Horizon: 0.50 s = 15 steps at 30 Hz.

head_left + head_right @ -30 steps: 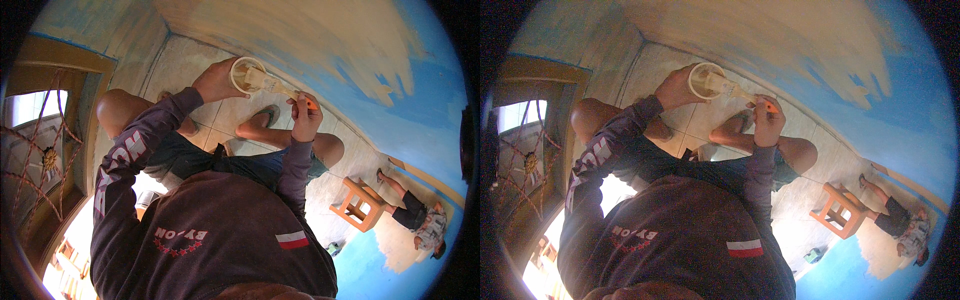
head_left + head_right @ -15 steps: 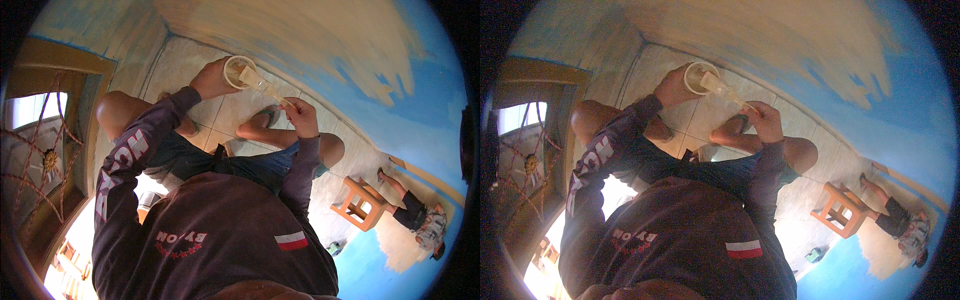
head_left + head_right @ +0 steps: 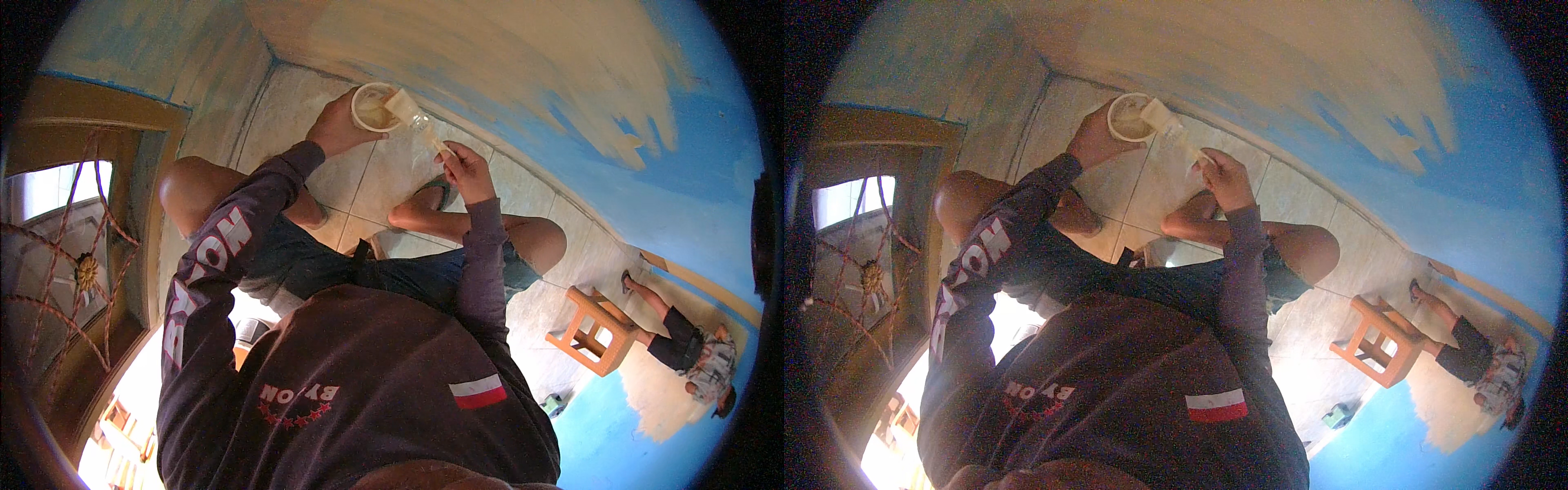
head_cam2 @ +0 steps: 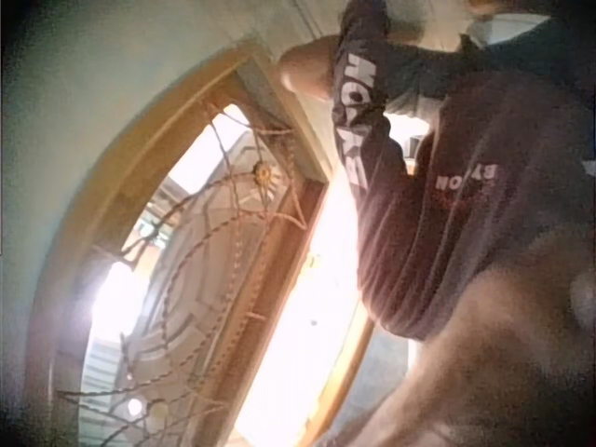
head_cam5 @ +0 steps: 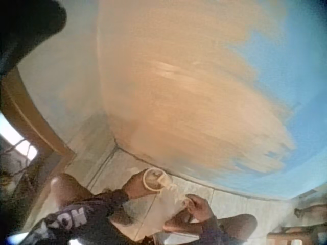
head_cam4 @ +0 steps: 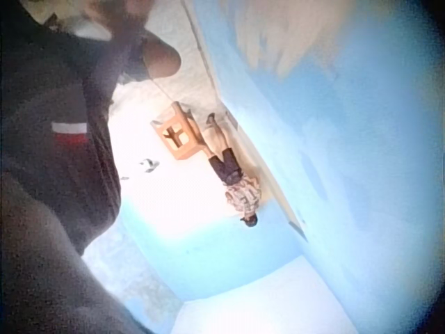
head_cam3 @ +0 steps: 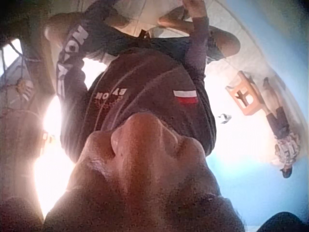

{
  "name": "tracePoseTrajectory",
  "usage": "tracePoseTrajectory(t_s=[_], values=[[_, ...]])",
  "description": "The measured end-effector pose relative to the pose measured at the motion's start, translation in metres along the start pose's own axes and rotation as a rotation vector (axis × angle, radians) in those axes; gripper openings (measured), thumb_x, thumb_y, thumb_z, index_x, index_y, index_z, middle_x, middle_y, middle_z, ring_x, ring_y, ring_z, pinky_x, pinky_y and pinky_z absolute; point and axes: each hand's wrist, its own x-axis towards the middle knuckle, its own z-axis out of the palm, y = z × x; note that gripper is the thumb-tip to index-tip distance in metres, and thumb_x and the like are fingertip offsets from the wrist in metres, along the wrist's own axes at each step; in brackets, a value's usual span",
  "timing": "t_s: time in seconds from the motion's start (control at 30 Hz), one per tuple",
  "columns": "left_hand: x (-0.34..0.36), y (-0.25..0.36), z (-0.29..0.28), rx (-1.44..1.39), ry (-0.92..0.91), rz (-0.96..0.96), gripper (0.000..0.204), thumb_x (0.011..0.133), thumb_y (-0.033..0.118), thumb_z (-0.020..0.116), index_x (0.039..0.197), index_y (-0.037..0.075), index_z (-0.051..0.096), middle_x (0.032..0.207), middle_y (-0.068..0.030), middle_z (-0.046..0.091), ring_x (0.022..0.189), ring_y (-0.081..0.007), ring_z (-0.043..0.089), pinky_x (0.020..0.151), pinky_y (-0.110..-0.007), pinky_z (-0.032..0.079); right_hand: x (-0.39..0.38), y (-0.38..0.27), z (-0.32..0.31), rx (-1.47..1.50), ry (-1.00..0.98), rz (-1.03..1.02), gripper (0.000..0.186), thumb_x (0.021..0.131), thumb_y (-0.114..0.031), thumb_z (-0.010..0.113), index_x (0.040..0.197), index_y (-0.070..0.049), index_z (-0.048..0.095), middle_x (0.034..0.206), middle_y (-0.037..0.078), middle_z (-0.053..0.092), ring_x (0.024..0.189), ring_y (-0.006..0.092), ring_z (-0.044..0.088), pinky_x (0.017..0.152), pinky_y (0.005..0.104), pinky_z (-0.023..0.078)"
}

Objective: The person sits on the floor and paints the ceiling with a brush, repeatedly dipping it into a small container of paint. The ceiling is partially painted blue, and the person applies a light-colored paint over it.

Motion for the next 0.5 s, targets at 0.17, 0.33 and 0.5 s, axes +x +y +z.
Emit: tracePoseTrajectory(t_s=[0.17, 0.33, 0.5], values=[[0.002, -0.001, -0.005, 0.019, 0.022, -0.054, 0.081, 0.066, 0.031, 0.093, 0.133, 0.007, 0.052, 0.127, -0.0128, 0.065, 0.117, -0.0264, 0.063, 0.099, -0.038, 0.052, 0.042, 0.024, -0.005, 0.131, 0.053, -0.09, 0.029, 0.101, -0.017, 0.058, 0.124, 0.0, 0.064, 0.087, 0.002, 0.066, 0.061, 0.0039, 0.045, 0.052, 0.0211, 0.037], [0.001, -0.008, -0.009, 0.011, 0.079, -0.048, 0.08, 0.066, 0.032, 0.093, 0.131, 0.007, 0.054, 0.125, -0.0132, 0.066, 0.116, -0.027, 0.064, 0.098, -0.039, 0.052, 0.098, 0.046, -0.005, -0.162, 0.211, -0.187, 0.029, 0.098, -0.02, 0.061, 0.122, -0.005, 0.066, 0.09, 0.007, 0.072, 0.069, 0.013, 0.058, 0.064, 0.0295, 0.048], [0.001, 0.0, -0.011, 0.021, 0.088, -0.03, 0.078, 0.065, 0.031, 0.092, 0.129, 0.006, 0.055, 0.124, -0.0143, 0.066, 0.115, -0.0286, 0.064, 0.096, -0.039, 0.053, 0.166, 0.099, -0.005, -0.55, 0.365, -0.388, 0.029, 0.098, -0.016, 0.062, 0.124, -0.005, 0.066, 0.099, 0.011, 0.075, 0.083, 0.0185, 0.07, 0.074, 0.0317, 0.055]])
